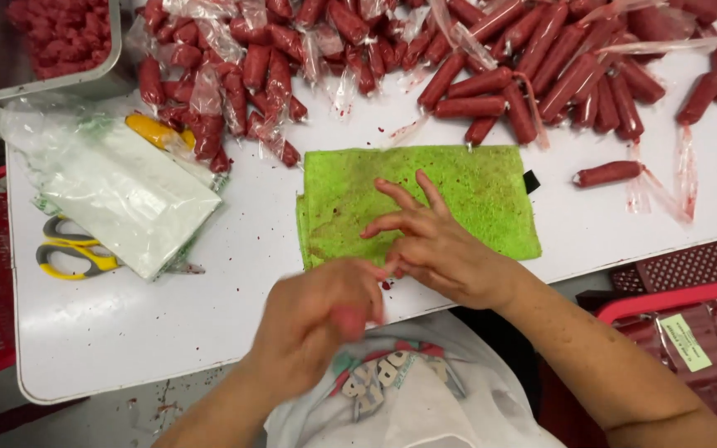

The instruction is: The person wraps processed sausages in plastic film by hand, tying off the ends and placing them onto a pile.

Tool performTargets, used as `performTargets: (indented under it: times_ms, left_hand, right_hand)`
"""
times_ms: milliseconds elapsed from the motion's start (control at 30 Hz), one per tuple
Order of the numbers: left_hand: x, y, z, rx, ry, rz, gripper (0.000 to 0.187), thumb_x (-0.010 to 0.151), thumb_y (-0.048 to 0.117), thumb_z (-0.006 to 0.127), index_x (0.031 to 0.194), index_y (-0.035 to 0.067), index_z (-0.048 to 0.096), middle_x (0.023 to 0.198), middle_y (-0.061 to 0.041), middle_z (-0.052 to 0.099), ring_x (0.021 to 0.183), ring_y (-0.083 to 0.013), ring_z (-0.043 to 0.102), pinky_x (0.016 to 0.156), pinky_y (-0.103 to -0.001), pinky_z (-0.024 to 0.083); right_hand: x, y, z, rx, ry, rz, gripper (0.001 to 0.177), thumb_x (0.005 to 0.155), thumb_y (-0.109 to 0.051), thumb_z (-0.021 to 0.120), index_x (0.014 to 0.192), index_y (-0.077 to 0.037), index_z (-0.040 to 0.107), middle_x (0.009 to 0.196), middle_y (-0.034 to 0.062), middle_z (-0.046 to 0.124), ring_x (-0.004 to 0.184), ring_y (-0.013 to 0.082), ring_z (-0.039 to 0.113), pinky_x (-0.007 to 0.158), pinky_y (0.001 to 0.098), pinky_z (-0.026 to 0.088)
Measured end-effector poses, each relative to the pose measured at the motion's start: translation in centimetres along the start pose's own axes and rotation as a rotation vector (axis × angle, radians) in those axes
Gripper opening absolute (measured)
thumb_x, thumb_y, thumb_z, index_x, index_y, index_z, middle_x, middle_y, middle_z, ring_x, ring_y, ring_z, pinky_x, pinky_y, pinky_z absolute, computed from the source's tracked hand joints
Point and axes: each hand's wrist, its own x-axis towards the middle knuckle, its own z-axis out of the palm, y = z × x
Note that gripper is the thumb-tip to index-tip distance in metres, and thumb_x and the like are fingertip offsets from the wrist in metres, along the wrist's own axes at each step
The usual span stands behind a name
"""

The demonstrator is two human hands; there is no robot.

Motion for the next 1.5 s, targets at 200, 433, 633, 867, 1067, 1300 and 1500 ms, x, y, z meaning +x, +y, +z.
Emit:
performTargets:
  times_ms: [200,433,633,867,1067,1300,1500]
  left_hand:
    - [-8.1,-8.1,-2.7,-0.501,0.152,-0.868,0.079,0.083,0.058,0.052,0.14,0.005,0.049,0.115,-0.031,0.072,0.105,-0.0456,0.072,0.083,-0.057,0.062]
    - [-7.9,-6.4,-0.4,-0.005,-0.121,-0.644,0.011,0.095,0.003,0.06,0.087,0.005,0.068,0.058,-0.008,0.054,0.05,-0.0215,0.051,0.05,-0.035,0.05]
    - [-4.0,-5.8,-1.7,0.592,-0.429,0.252,0.009,0.101,0.011,0.057,0.1,0.014,0.066,0.07,0.001,0.058,0.058,-0.0172,0.059,0.054,-0.033,0.052]
    - [-4.9,-16.5,5.6,-1.155,0.321,-0.468,0.023,0.1,0.021,0.048,0.104,0.005,0.064,0.068,-0.02,0.053,0.038,-0.024,0.039,0.043,-0.048,0.046]
    - [0.5,-11.3,-0.7,0.915,-0.003,0.228,0.012,0.094,0.012,0.06,0.094,0.015,0.071,0.07,-0.007,0.063,0.066,-0.0312,0.067,0.057,-0.044,0.054]
    - [3.5,-6.4,-2.5,1.162,-0.259,0.277,0.003,0.093,0.015,0.065,0.096,0.014,0.067,0.084,-0.001,0.062,0.075,-0.0265,0.06,0.055,-0.04,0.048]
    - [2.5,-11.2,-0.1,0.958,-0.077,0.292,0.042,0.092,0.047,0.064,0.093,0.006,0.055,0.091,-0.009,0.052,0.077,-0.0241,0.053,0.056,-0.039,0.045]
  right_hand:
    - [-1.3,0.6,5.1,-0.614,-0.036,-0.112,0.012,0.088,-0.016,0.072,0.098,-0.022,0.073,0.113,-0.0023,0.067,0.102,0.0216,0.055,0.087,0.0442,0.034]
    - [-1.7,-1.8,3.1,0.073,-0.4,-0.095,0.021,0.102,-0.013,0.05,0.11,-0.002,0.066,0.117,0.0132,0.061,0.098,0.0318,0.055,0.084,0.0434,0.047]
    - [-3.3,-5.1,3.5,1.029,-0.077,0.392,0.021,0.094,-0.003,0.053,0.087,-0.002,0.073,0.099,0.0172,0.072,0.078,0.0263,0.066,0.073,0.038,0.055]
    - [-1.8,0.2,8.0,1.135,0.938,0.547,0.014,0.082,-0.002,0.076,0.075,0.006,0.067,0.093,0.0253,0.068,0.075,0.0306,0.065,0.082,0.0409,0.053]
    - [-0.3,1.5,3.0,0.043,0.652,0.203,0.007,0.088,-0.021,0.075,0.084,-0.016,0.079,0.099,-0.0007,0.078,0.118,0.0294,0.049,0.107,0.0416,0.032]
    - [1.5,1.1,-2.7,-0.063,-0.112,0.156,0.007,0.087,-0.017,0.072,0.084,-0.019,0.078,0.091,-0.0086,0.08,0.125,0.0325,0.047,0.115,0.0703,0.01]
    - [-1.0,3.1,-0.4,0.064,-0.07,0.309,0.028,0.08,-0.013,0.075,0.107,-0.017,0.078,0.117,0.0007,0.074,0.137,0.0286,0.044,0.111,0.0518,0.045]
